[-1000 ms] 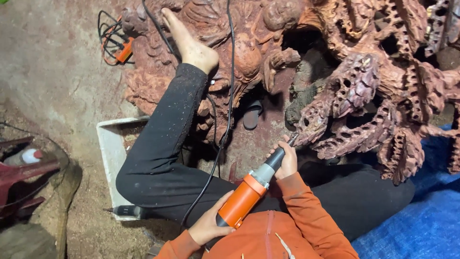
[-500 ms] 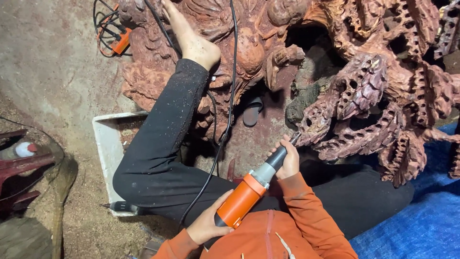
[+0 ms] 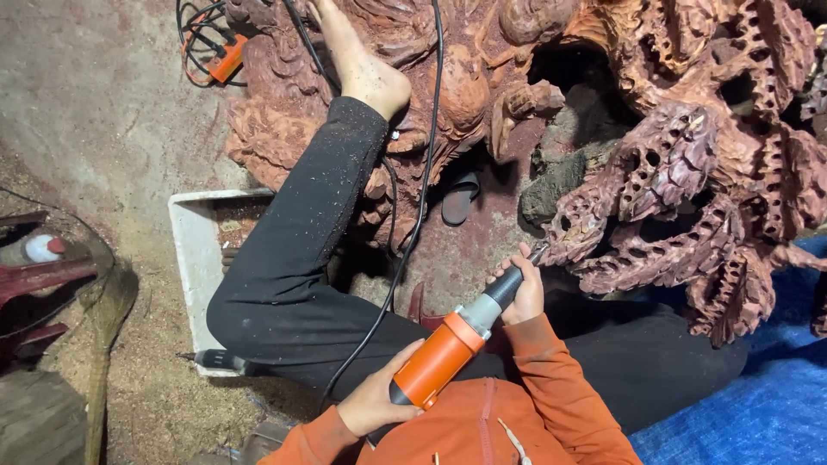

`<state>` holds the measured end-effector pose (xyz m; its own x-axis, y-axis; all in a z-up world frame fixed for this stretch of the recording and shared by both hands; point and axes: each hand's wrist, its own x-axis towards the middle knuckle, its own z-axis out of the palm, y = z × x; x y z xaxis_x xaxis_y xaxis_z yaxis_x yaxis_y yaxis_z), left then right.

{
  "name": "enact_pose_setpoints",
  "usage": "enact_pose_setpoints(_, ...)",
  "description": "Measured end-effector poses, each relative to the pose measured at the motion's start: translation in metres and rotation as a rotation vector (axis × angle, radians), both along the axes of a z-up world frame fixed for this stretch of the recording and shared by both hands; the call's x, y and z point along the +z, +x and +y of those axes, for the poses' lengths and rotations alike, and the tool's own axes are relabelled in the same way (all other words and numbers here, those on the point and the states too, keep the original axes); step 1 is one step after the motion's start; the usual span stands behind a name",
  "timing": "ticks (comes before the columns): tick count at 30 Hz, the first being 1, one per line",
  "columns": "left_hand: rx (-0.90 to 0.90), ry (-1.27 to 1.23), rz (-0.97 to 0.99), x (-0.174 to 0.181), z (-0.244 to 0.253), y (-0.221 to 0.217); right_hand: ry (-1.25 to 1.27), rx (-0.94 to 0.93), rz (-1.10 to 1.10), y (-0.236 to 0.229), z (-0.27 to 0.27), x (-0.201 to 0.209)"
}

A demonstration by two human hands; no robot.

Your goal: Carving and refining the details of a large wooden sculpture using a power rotary tool.

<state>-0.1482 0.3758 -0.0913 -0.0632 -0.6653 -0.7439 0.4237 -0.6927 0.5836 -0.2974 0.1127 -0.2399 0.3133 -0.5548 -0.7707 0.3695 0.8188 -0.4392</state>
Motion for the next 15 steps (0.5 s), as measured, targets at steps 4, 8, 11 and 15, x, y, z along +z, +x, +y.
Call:
enact_pose_setpoints(4,-0.010,-0.007,0.004,0.006,0.000,0.002,0.009,-0.012,-0.038,-0.001,0.003,0.007)
enact_pose_setpoints(8,-0.041,0.009,-0.001,0.009,-0.002,0.006,-0.018,-0.005,-0.047,0.003,0.005,0.017)
enact_pose_setpoints(11,-0.053,0.037,0.007,0.010,0.001,0.007,-0.008,-0.007,-0.063,0.000,0.009,0.015)
enact_pose_setpoints(15,-0.034,0.035,0.026,0.010,-0.004,0.008,0.005,-0.018,-0.056,0.000,0.006,0.010)
